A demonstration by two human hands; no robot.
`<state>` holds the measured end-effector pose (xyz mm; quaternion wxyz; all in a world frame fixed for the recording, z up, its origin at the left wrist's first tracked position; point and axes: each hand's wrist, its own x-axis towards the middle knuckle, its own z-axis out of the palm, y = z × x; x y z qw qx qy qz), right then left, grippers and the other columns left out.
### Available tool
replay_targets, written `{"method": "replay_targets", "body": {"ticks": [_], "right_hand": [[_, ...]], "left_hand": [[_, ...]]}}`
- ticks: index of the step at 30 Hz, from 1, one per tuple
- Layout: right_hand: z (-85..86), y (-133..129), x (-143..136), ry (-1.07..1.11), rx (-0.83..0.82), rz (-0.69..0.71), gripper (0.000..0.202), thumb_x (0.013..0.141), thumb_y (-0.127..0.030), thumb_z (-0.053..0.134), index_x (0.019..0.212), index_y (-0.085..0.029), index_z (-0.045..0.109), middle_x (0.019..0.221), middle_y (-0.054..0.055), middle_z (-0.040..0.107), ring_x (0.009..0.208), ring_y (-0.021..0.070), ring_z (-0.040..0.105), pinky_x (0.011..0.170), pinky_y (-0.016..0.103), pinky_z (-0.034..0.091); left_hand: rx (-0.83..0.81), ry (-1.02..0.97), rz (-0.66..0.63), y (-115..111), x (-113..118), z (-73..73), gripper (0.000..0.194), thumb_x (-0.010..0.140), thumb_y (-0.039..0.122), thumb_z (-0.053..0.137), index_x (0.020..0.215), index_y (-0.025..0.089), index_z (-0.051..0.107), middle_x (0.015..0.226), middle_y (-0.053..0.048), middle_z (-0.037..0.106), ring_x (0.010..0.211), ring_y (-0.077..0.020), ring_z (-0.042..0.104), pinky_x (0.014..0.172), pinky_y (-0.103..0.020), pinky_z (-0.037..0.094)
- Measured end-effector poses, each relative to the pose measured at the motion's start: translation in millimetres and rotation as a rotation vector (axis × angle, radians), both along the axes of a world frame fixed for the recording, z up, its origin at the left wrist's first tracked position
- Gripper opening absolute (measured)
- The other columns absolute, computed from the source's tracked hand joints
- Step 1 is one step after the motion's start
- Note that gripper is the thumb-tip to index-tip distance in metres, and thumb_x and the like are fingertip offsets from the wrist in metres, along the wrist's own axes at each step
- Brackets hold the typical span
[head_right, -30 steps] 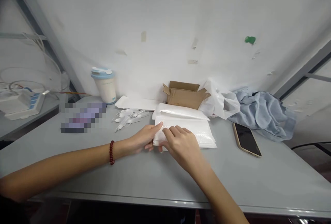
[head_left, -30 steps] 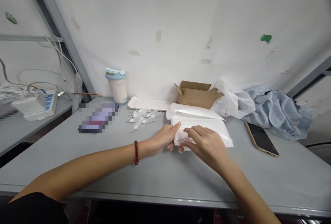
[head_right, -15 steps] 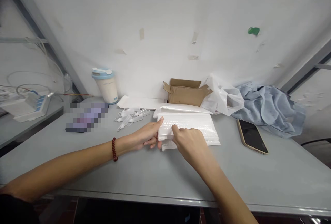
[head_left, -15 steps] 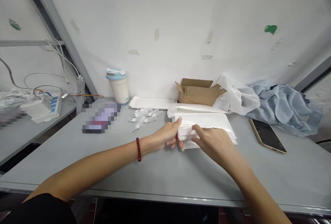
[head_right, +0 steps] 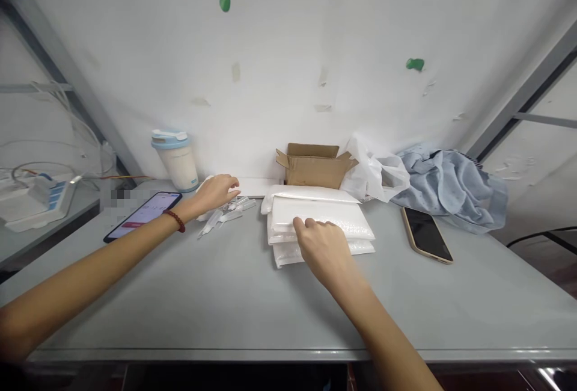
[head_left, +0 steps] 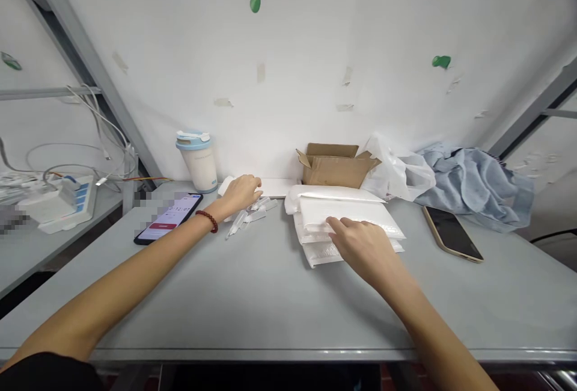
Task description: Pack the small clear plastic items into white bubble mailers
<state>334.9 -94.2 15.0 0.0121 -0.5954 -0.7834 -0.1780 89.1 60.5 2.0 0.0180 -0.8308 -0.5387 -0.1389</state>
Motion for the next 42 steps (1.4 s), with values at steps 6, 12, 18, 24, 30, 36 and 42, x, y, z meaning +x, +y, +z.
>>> {"method": "replay_targets", "body": {"ticks": [6, 12, 18, 24, 30, 36, 42], "right_hand": [[-9.8, -4.6, -8.7, 0.047, 0.129, 0.187, 0.006, 0.086, -0.018, 0.052, 0.084, -0.017, 0.057, 0.063, 0.001, 0.061, 0.05, 0.0138, 0.054, 0.048, 0.027, 0.017], [-18.3, -6.2, -15.3, 0.103, 0.187, 0.295, 0.009, 0.088, -0.022, 0.05, 0.083, -0.017, 0.055, 0.059, -0.001, 0.06, 0.048, 0.0118, 0.053, 0.05, 0.027, 0.019], [-24.6, -4.9, -19.3, 0.108, 0.158, 0.327, 0.013, 0.087, -0.019, 0.05, 0.074, -0.017, 0.054, 0.057, -0.001, 0.058, 0.045, 0.0121, 0.05, 0.049, 0.028, 0.017], [-26.8, -5.8, -19.6, 0.145, 0.312, 0.396, 0.016, 0.087, -0.018, 0.049, 0.072, -0.017, 0.055, 0.053, -0.002, 0.054, 0.043, 0.0119, 0.045, 0.049, 0.027, 0.019], [-26.5, -3.7, -20.6, 0.228, 0.422, 0.462, 0.023, 0.09, -0.02, 0.045, 0.072, -0.016, 0.057, 0.054, -0.002, 0.052, 0.047, 0.0115, 0.044, 0.049, 0.027, 0.026], [-24.7, -0.6, -22.1, 0.324, 0.502, 0.499, 0.012, 0.087, -0.016, 0.05, 0.079, -0.015, 0.058, 0.069, 0.004, 0.059, 0.066, 0.0148, 0.053, 0.058, 0.026, 0.039], [-20.6, -0.6, -25.1, 0.365, 0.59, 0.528, 0.017, 0.081, -0.011, 0.057, 0.098, -0.011, 0.058, 0.089, 0.012, 0.063, 0.083, 0.0202, 0.056, 0.067, 0.031, 0.048]], "left_hand": [[-0.109, 0.077, -0.07, 24.1, 11.3, -12.1, 0.031, 0.074, 0.024, 0.052, 0.099, 0.012, 0.067, 0.097, -0.015, 0.067, 0.087, -0.0248, 0.059, 0.065, -0.027, 0.039], [-0.149, 0.136, -0.096, 29.2, 13.8, -9.9, 0.024, 0.077, 0.023, 0.05, 0.087, 0.012, 0.07, 0.08, -0.014, 0.069, 0.07, -0.0212, 0.061, 0.059, -0.026, 0.036], [-0.114, 0.2, -0.128, 28.3, 9.7, -8.6, 0.025, 0.082, 0.026, 0.048, 0.08, 0.016, 0.071, 0.077, -0.012, 0.07, 0.069, -0.0206, 0.061, 0.059, -0.026, 0.036], [-0.059, 0.201, -0.1, 29.3, 12.5, -11.8, 0.018, 0.077, 0.021, 0.053, 0.078, 0.018, 0.071, 0.075, -0.01, 0.069, 0.068, -0.0193, 0.062, 0.063, -0.025, 0.037], [0.108, 0.219, -0.035, 24.5, 14.9, -4.3, 0.022, 0.078, 0.014, 0.046, 0.071, 0.01, 0.066, 0.078, -0.016, 0.067, 0.072, -0.0247, 0.061, 0.063, -0.031, 0.037], [0.418, 0.155, 0.022, 14.7, -8.1, 11.2, 0.019, 0.081, 0.013, 0.041, 0.081, 0.011, 0.061, 0.086, -0.015, 0.063, 0.088, -0.0275, 0.055, 0.073, -0.036, 0.037], [0.848, -0.02, -0.079, -26.4, -26.3, 7.0, 0.013, 0.08, 0.009, 0.044, 0.077, 0.014, 0.055, 0.074, -0.008, 0.062, 0.073, -0.0214, 0.055, 0.064, -0.032, 0.04]]}}
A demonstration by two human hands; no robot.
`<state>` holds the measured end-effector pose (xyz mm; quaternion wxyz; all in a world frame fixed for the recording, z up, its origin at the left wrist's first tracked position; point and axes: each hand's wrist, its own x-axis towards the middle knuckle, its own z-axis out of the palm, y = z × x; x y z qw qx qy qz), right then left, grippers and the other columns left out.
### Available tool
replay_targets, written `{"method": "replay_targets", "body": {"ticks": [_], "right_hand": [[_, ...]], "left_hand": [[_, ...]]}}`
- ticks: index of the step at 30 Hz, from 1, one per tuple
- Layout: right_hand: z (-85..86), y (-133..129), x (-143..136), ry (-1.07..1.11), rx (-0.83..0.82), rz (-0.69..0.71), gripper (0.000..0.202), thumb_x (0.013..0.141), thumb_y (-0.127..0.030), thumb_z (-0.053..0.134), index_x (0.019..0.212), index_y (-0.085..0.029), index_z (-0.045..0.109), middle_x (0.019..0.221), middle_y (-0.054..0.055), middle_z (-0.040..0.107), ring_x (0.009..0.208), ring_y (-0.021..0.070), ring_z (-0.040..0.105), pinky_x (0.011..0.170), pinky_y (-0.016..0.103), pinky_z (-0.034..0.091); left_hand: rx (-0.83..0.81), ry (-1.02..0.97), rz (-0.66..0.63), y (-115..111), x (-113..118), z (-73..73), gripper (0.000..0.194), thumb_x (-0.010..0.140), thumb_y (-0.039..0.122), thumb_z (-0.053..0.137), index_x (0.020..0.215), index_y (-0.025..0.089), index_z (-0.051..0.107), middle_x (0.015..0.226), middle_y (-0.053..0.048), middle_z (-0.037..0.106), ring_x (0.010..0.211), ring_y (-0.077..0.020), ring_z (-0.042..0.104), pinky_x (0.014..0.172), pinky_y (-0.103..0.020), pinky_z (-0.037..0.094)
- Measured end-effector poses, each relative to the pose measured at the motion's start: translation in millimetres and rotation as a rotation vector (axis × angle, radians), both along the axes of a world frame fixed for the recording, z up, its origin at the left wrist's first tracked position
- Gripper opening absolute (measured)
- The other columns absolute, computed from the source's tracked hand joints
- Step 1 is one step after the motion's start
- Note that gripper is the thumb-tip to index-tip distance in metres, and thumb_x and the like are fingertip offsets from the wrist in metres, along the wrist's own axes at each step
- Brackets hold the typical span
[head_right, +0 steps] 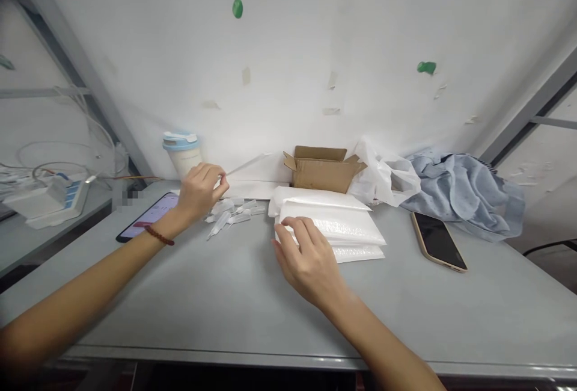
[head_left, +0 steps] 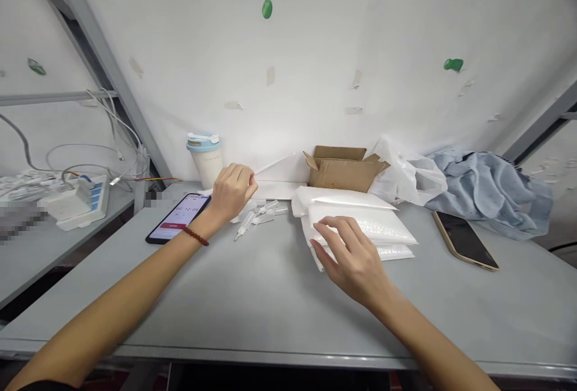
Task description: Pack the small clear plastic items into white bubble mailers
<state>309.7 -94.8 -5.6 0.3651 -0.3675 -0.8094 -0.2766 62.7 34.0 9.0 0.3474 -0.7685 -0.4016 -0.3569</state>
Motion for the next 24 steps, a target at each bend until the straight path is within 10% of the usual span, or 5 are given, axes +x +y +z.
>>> {"method": "replay_targets", "body": {"ticks": [9, 14, 19, 24], "right_hand": [[-8.7, -10.2, -17.1, -0.222, 0.258, 0.03, 0.03, 0.085, -0.007, 0.045, 0.111, -0.009, 0.058, 0.118, 0.013, 0.062, 0.12, 0.0261, 0.048, 0.09, 0.035, 0.046], [-11.3, -6.8, -20.6, -0.198, 0.242, -0.106, 0.012, 0.083, -0.005, 0.051, 0.086, -0.01, 0.062, 0.113, 0.019, 0.063, 0.117, 0.0313, 0.051, 0.089, 0.04, 0.045], [-7.7, 1.1, -7.5, -0.143, 0.171, -0.211, 0.018, 0.081, -0.002, 0.045, 0.076, -0.015, 0.056, 0.105, 0.014, 0.066, 0.11, 0.0263, 0.056, 0.088, 0.038, 0.042], [-2.6, 6.0, 4.7, -0.056, 0.131, -0.313, 0.024, 0.077, 0.001, 0.04, 0.084, -0.016, 0.055, 0.101, 0.013, 0.066, 0.106, 0.0251, 0.057, 0.087, 0.039, 0.041]], "left_hand": [[0.22, 0.168, -0.464, -76.6, 29.6, -26.5, 0.007, 0.08, 0.01, 0.054, 0.086, 0.014, 0.055, 0.081, -0.008, 0.066, 0.077, -0.0195, 0.059, 0.064, -0.032, 0.045], [0.155, 0.213, -0.622, -93.6, 39.4, -34.1, 0.011, 0.079, 0.008, 0.055, 0.09, 0.01, 0.057, 0.085, -0.01, 0.067, 0.081, -0.0202, 0.06, 0.066, -0.032, 0.047], [-0.004, 0.034, -0.474, -87.8, 32.6, -31.4, 0.013, 0.082, 0.018, 0.054, 0.095, 0.015, 0.057, 0.098, -0.011, 0.066, 0.099, -0.0238, 0.056, 0.078, -0.037, 0.047], [-0.433, -0.574, -0.128, -74.6, 12.9, -14.6, 0.042, 0.078, 0.028, 0.057, 0.118, 0.015, 0.05, 0.13, -0.017, 0.049, 0.126, -0.0328, 0.036, 0.096, -0.051, 0.036]]}}
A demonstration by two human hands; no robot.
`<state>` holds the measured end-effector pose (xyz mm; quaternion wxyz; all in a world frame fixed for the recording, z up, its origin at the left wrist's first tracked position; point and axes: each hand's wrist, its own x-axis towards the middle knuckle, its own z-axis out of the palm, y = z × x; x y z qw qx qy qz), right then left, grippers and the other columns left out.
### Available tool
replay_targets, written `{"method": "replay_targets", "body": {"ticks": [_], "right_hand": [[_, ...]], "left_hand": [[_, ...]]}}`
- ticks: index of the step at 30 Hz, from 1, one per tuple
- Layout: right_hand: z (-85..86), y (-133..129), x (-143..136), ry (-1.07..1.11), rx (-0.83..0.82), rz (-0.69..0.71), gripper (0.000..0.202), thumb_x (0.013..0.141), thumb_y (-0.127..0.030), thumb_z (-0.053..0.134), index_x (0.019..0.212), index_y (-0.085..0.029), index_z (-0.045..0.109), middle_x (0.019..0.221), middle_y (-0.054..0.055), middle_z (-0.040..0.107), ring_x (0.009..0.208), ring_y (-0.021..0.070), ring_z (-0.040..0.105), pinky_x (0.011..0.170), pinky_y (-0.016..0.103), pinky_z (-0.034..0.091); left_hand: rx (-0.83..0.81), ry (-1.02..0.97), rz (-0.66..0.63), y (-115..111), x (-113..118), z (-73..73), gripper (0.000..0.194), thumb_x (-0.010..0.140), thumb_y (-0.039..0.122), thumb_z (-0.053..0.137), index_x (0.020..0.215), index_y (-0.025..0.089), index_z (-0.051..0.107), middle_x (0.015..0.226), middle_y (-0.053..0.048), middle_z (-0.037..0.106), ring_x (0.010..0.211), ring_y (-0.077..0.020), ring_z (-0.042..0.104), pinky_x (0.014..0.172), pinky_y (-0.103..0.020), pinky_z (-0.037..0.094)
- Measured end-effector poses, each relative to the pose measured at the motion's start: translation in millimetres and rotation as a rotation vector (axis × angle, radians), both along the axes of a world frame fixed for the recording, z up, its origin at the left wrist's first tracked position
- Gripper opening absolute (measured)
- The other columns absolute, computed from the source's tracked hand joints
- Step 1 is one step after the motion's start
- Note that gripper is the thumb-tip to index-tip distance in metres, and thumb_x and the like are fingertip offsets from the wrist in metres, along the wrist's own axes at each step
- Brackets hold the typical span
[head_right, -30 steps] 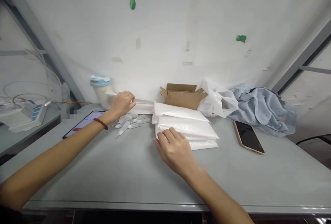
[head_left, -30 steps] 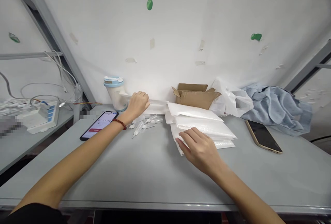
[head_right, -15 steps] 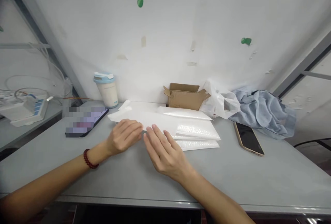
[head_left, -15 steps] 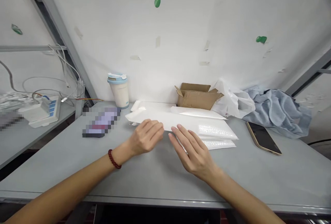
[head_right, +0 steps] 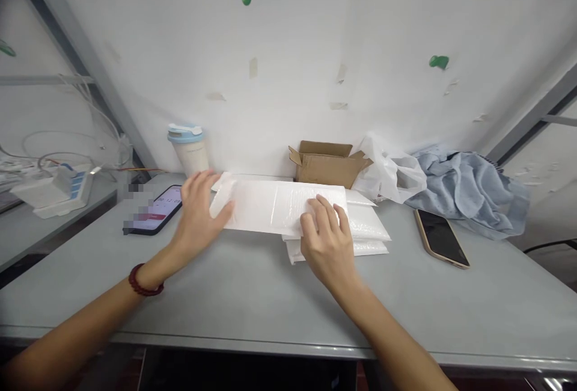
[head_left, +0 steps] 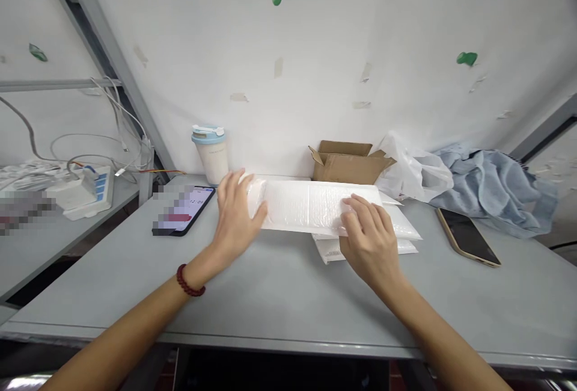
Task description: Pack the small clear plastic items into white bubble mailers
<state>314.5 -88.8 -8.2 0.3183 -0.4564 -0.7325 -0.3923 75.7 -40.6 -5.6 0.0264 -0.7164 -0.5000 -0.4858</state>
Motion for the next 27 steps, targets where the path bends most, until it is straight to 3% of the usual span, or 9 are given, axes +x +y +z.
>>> {"method": "replay_targets", "body": {"ticks": [4, 6, 10, 13, 19, 23, 27], "right_hand": [[-3.3, 0.9, -1.5, 0.07, -0.021, 0.026, 0.024, 0.077, 0.0, 0.039, 0.087, -0.016, 0.053, 0.111, 0.017, 0.061, 0.113, 0.0277, 0.053, 0.09, 0.043, 0.039], [-5.9, -0.6, -5.3, 0.066, -0.108, 0.028, 0.023, 0.078, -0.004, 0.041, 0.096, -0.013, 0.052, 0.119, 0.02, 0.057, 0.12, 0.0311, 0.047, 0.093, 0.049, 0.036], [-9.1, -9.2, -13.1, -0.045, -0.349, 0.034, 0.056, 0.078, -0.023, 0.051, 0.13, -0.007, 0.036, 0.14, 0.027, 0.033, 0.133, 0.0395, 0.023, 0.097, 0.063, 0.024], [-9.7, -18.3, -16.6, -0.144, -0.504, 0.116, 0.077, 0.075, -0.031, 0.056, 0.14, -0.007, 0.022, 0.146, 0.026, 0.02, 0.135, 0.0425, 0.012, 0.097, 0.067, 0.02], [-11.3, -27.7, -21.5, -0.13, -0.728, 0.263, 0.084, 0.068, -0.039, 0.058, 0.139, -0.01, 0.024, 0.133, 0.023, 0.038, 0.128, 0.039, 0.027, 0.1, 0.064, 0.02], [-13.3, -26.0, -24.7, -0.104, -0.688, 0.254, 0.082, 0.064, -0.034, 0.061, 0.136, -0.011, 0.031, 0.126, 0.021, 0.041, 0.119, 0.0378, 0.035, 0.099, 0.063, 0.021], [-14.3, -23.1, -25.8, -0.134, -0.607, 0.259, 0.079, 0.063, -0.031, 0.062, 0.135, -0.014, 0.035, 0.125, 0.022, 0.041, 0.11, 0.0367, 0.039, 0.091, 0.058, 0.032]], "left_hand": [[-0.729, -0.448, -0.244, 7.0, -11.8, 10.8, 0.033, 0.078, 0.03, 0.053, 0.107, 0.014, 0.059, 0.097, -0.011, 0.067, 0.09, -0.0258, 0.062, 0.071, -0.037, 0.05], [-0.909, -0.584, -0.362, 8.2, -13.4, 10.8, 0.026, 0.076, 0.031, 0.056, 0.093, 0.012, 0.064, 0.083, -0.008, 0.069, 0.075, -0.0221, 0.064, 0.063, -0.031, 0.049], [-0.974, -0.668, -0.58, 6.7, -9.2, 3.6, 0.021, 0.071, 0.028, 0.065, 0.086, 0.014, 0.067, 0.081, -0.005, 0.07, 0.073, -0.0181, 0.064, 0.068, -0.029, 0.049], [-1.062, -0.621, -0.696, 2.7, -2.1, -1.5, 0.02, 0.069, 0.028, 0.069, 0.082, 0.013, 0.067, 0.078, -0.006, 0.07, 0.073, -0.0181, 0.064, 0.069, -0.03, 0.049], [-1.087, -0.512, -0.793, -7.3, 13.8, -7.5, 0.022, 0.064, 0.03, 0.074, 0.074, 0.013, 0.064, 0.068, 0.0, 0.063, 0.064, -0.0132, 0.058, 0.06, -0.024, 0.044], [-1.064, -0.458, -0.764, -11.3, 18.1, -10.0, 0.026, 0.068, 0.037, 0.069, 0.074, 0.013, 0.06, 0.068, 0.0, 0.059, 0.063, -0.0133, 0.055, 0.057, -0.023, 0.041], [-0.954, -0.294, -0.722, -11.5, 17.2, -8.0, 0.028, 0.074, 0.04, 0.06, 0.065, 0.015, 0.053, 0.061, 0.003, 0.05, 0.056, -0.0105, 0.046, 0.05, -0.021, 0.033]]}}
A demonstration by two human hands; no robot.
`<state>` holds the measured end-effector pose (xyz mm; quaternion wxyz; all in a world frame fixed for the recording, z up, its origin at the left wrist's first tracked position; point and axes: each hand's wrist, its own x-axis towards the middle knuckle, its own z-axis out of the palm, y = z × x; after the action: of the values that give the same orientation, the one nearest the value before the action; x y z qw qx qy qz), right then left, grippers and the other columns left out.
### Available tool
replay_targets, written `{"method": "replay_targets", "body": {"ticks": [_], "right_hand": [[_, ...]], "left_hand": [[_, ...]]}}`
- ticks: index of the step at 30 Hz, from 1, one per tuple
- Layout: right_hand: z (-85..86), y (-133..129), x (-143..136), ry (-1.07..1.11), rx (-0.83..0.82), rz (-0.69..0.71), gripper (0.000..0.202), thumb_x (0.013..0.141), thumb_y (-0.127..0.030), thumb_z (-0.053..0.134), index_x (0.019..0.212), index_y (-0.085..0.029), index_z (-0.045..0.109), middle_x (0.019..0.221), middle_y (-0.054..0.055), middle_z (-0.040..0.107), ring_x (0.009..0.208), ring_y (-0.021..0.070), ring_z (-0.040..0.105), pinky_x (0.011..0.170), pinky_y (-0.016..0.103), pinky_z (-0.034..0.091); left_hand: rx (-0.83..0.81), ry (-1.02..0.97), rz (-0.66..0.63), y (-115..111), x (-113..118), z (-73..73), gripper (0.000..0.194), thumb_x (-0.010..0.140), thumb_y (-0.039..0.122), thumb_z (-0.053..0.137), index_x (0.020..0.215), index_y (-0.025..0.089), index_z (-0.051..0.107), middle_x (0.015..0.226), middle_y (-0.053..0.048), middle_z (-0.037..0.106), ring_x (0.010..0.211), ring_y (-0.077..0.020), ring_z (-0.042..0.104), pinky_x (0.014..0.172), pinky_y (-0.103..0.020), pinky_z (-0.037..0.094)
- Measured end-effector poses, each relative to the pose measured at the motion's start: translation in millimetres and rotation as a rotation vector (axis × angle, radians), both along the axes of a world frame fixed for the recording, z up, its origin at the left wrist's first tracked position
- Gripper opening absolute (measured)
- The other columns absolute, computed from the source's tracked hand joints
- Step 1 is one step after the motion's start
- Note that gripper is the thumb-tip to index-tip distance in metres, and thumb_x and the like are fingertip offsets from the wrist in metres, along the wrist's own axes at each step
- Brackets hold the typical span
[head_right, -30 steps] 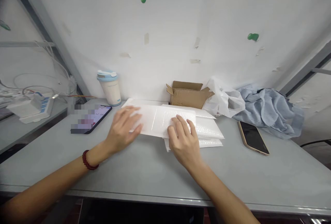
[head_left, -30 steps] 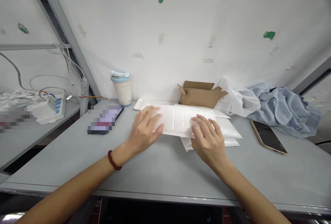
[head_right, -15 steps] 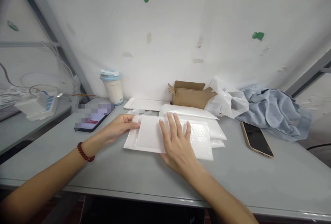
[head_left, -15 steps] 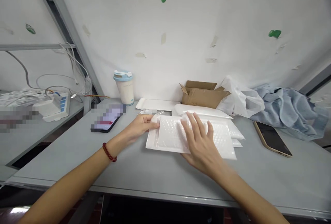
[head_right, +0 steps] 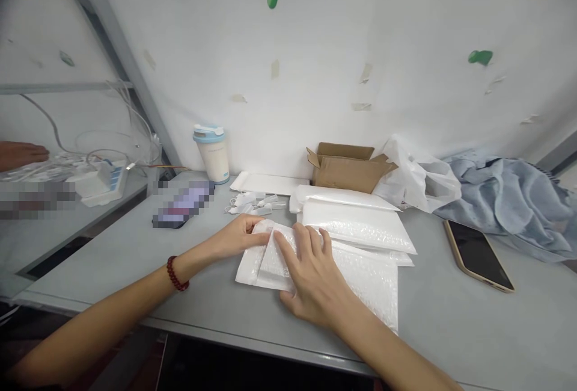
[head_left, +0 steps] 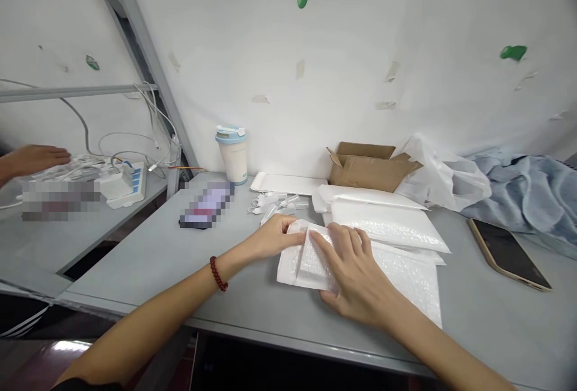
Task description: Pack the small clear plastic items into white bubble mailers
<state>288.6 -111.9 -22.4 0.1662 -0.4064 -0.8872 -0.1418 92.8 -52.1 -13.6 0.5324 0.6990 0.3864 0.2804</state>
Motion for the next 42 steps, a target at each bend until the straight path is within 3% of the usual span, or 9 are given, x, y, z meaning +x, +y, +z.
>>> {"method": "replay_targets", "body": {"ticks": [4, 9, 13, 18, 25, 31, 34, 38, 42], "right_hand": [[1.0, 3.3, 1.8, 0.005, 0.056, 0.023, 0.071, 0.065, -0.026, 0.062, 0.131, -0.013, 0.04, 0.12, 0.021, 0.045, 0.103, 0.0351, 0.041, 0.081, 0.049, 0.04], [3.0, 6.3, 7.2, 0.054, 0.126, 0.042, 0.056, 0.069, -0.018, 0.058, 0.124, -0.012, 0.047, 0.111, 0.02, 0.049, 0.096, 0.0316, 0.044, 0.075, 0.043, 0.044], [2.8, 6.8, 10.1, 0.133, 0.067, 0.072, 0.048, 0.075, -0.019, 0.053, 0.122, -0.013, 0.046, 0.108, 0.017, 0.052, 0.094, 0.0284, 0.048, 0.073, 0.041, 0.046], [0.9, 8.2, 8.6, 0.183, 0.001, 0.065, 0.044, 0.078, -0.022, 0.05, 0.121, -0.016, 0.046, 0.107, 0.015, 0.055, 0.093, 0.0267, 0.052, 0.073, 0.04, 0.048], [0.0, 9.9, 8.0, 0.202, -0.026, 0.025, 0.041, 0.079, -0.021, 0.051, 0.119, -0.016, 0.045, 0.104, 0.013, 0.055, 0.093, 0.0261, 0.053, 0.072, 0.039, 0.05], [0.7, 5.8, 7.3, 0.177, -0.073, 0.012, 0.046, 0.077, -0.021, 0.052, 0.121, -0.015, 0.043, 0.111, 0.015, 0.051, 0.095, 0.026, 0.054, 0.073, 0.038, 0.051], [0.3, 4.7, 6.2, 0.173, -0.091, 0.005, 0.048, 0.077, -0.021, 0.052, 0.123, -0.015, 0.041, 0.114, 0.016, 0.049, 0.096, 0.0262, 0.055, 0.073, 0.038, 0.051], [-0.6, 5.4, 5.5, 0.181, -0.117, 0.002, 0.049, 0.077, -0.021, 0.052, 0.124, -0.016, 0.04, 0.115, 0.015, 0.049, 0.098, 0.0267, 0.053, 0.076, 0.039, 0.05], [-0.7, 5.2, 5.2, 0.168, -0.147, -0.013, 0.051, 0.076, -0.021, 0.053, 0.124, -0.015, 0.039, 0.116, 0.016, 0.048, 0.099, 0.0275, 0.052, 0.077, 0.041, 0.049]], "left_hand": [[0.265, 0.226, 0.039, 4.9, -14.1, 10.7, 0.036, 0.083, 0.043, 0.049, 0.059, 0.016, 0.048, 0.056, 0.003, 0.046, 0.053, -0.0099, 0.041, 0.049, -0.022, 0.028], [0.573, 0.724, 0.286, 15.3, -44.3, 15.9, 0.029, 0.085, 0.038, 0.045, 0.066, 0.017, 0.052, 0.062, -0.002, 0.055, 0.058, -0.0153, 0.049, 0.053, -0.026, 0.029], [0.604, 0.917, 0.214, 19.3, -47.8, 2.1, 0.011, 0.08, 0.027, 0.047, 0.081, 0.018, 0.054, 0.072, -0.004, 0.06, 0.065, -0.0193, 0.054, 0.052, -0.026, 0.029], [0.602, 0.925, 0.176, 18.2, -37.9, -9.0, 0.016, 0.074, 0.011, 0.043, 0.084, 0.017, 0.054, 0.071, -0.005, 0.06, 0.065, -0.0198, 0.056, 0.052, -0.027, 0.03], [0.554, 0.728, 0.24, 25.1, -47.8, -1.0, 0.014, 0.073, 0.01, 0.043, 0.074, 0.018, 0.055, 0.064, -0.003, 0.061, 0.061, -0.0171, 0.056, 0.053, -0.026, 0.036], [0.684, 0.235, 0.471, 17.4, -43.4, 22.3, 0.011, 0.081, 0.025, 0.051, 0.081, 0.017, 0.058, 0.073, -0.002, 0.062, 0.062, -0.0121, 0.053, 0.058, -0.024, 0.041], [0.558, 0.031, 0.361, 5.6, -39.4, 33.5, 0.014, 0.08, 0.03, 0.056, 0.08, 0.016, 0.058, 0.07, -0.001, 0.061, 0.062, -0.0113, 0.054, 0.057, -0.023, 0.043], [0.325, -0.01, 0.146, -3.3, -35.9, 39.5, 0.011, 0.077, 0.025, 0.059, 0.075, 0.014, 0.058, 0.064, 0.0, 0.06, 0.058, -0.0095, 0.053, 0.055, -0.021, 0.043], [0.291, -0.047, 0.143, -0.8, -39.2, 37.6, 0.01, 0.076, 0.023, 0.061, 0.076, 0.014, 0.059, 0.063, 0.001, 0.059, 0.057, -0.0083, 0.052, 0.053, -0.019, 0.041]]}}
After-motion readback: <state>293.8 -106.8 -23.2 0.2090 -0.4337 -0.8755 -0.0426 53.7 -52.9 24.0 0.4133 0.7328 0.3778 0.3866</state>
